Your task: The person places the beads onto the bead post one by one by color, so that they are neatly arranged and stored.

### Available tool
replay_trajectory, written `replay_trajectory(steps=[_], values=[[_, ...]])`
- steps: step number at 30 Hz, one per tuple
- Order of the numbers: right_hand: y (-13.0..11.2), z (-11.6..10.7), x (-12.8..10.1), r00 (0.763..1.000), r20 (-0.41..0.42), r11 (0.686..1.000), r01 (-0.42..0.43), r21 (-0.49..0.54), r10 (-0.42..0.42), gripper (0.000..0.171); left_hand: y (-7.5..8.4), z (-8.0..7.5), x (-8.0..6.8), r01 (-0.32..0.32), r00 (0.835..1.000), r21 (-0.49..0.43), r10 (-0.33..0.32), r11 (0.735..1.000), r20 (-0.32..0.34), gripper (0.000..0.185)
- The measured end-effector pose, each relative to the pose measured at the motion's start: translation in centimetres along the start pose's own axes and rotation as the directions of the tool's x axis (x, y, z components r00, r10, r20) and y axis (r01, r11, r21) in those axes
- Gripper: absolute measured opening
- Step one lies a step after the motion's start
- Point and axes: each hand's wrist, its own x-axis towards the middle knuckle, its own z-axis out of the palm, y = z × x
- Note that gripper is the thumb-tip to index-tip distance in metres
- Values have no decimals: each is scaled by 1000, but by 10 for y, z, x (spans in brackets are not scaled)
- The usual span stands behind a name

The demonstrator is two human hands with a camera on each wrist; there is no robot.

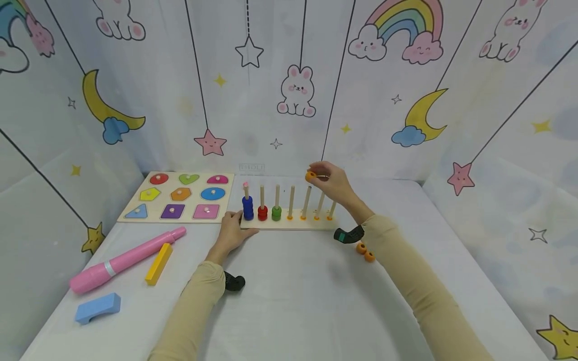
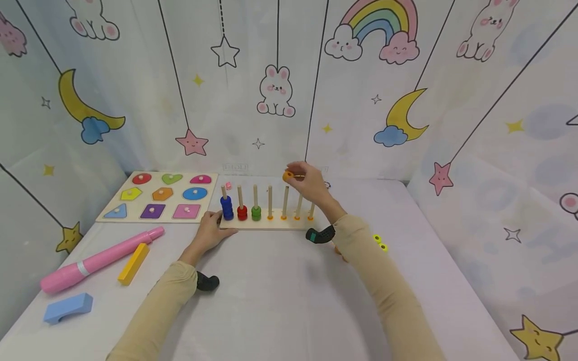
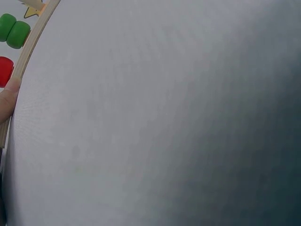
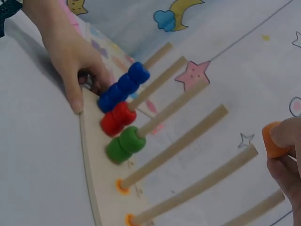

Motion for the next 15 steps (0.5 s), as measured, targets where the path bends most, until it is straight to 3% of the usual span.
replay_trajectory(steps=[7, 15], values=[[-16, 23, 5, 991, 123, 997, 62, -49, -55, 32, 2, 0, -2, 4, 1000, 4, -4, 1000, 4, 84], [-22, 29, 6, 982, 178, 988, 81, -132, -57, 27, 1, 0, -1, -13, 1000, 9, 13, 1000, -3, 84]])
